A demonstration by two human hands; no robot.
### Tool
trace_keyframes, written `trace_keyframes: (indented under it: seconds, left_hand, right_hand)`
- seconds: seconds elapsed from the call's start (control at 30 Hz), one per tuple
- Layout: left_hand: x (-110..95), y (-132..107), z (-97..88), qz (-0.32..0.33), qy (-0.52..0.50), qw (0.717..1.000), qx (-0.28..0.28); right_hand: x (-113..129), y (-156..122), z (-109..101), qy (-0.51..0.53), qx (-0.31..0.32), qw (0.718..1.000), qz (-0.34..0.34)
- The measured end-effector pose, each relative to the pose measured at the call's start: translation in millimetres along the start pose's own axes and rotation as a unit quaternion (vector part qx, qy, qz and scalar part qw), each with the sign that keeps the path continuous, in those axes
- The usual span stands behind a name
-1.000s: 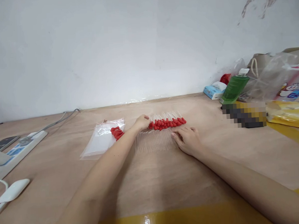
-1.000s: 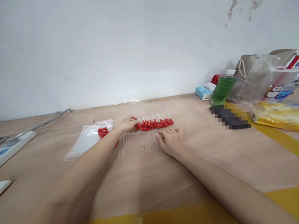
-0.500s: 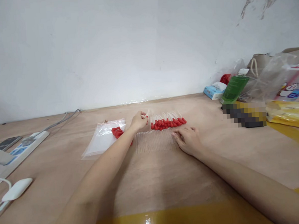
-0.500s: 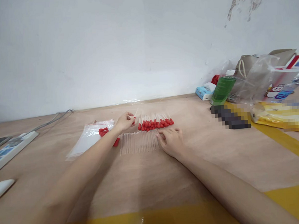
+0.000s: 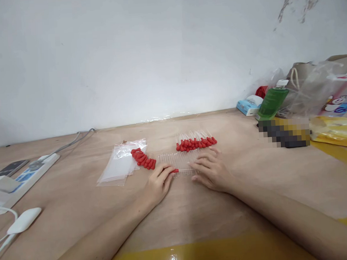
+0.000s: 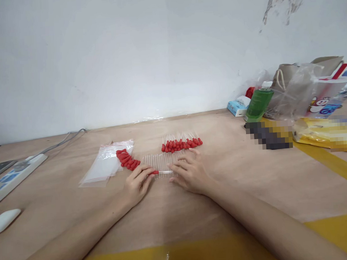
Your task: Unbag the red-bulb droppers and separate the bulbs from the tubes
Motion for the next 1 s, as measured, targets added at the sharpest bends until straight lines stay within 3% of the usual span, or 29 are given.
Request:
trace_keyframes:
  seconds: [0.23,0.47,0.73,0.9,1.0]
  left_hand:
    - [-2.6,2.2,4.8,0.041,0.040,0.998,0.025]
    - [-11.1,0.0,4.8,0.068,0.069,0.992,0.084]
    - [-22.2,0.5,2.1,0.073,0.053,0.992,0.094]
    - [-20.5,10.3,-7.1,0.069,0.065,0.993,0.073]
    - [5.8,28.3,-30.6,-0.001,0.088,0.996,0.029]
  right_hand:
    - [13.5,-4.0,12.2,0.003,0.022,1.000,-0.007]
    - [7.7,-5.6,5.8,0.007,0.095,0.995,-0.001]
    - [2.3,-17.1,4.0,0.007,0.129,0.992,-0.002]
    - [-16.8,-18.7,-7.5,-0.010,0.084,0.996,0.005]
    - [-50.4,-16.8,-21.5,-0.078,0.016,0.992,0.100]
Point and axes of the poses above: each hand's wrist, its own y-axis towards the middle knuckle, its own z-axis out of the palm, x = y × z, the point moved 6 cm from there along y, towards the middle knuckle, and after that the axes turned 15 degrees about -x, right-handed, at the moved point
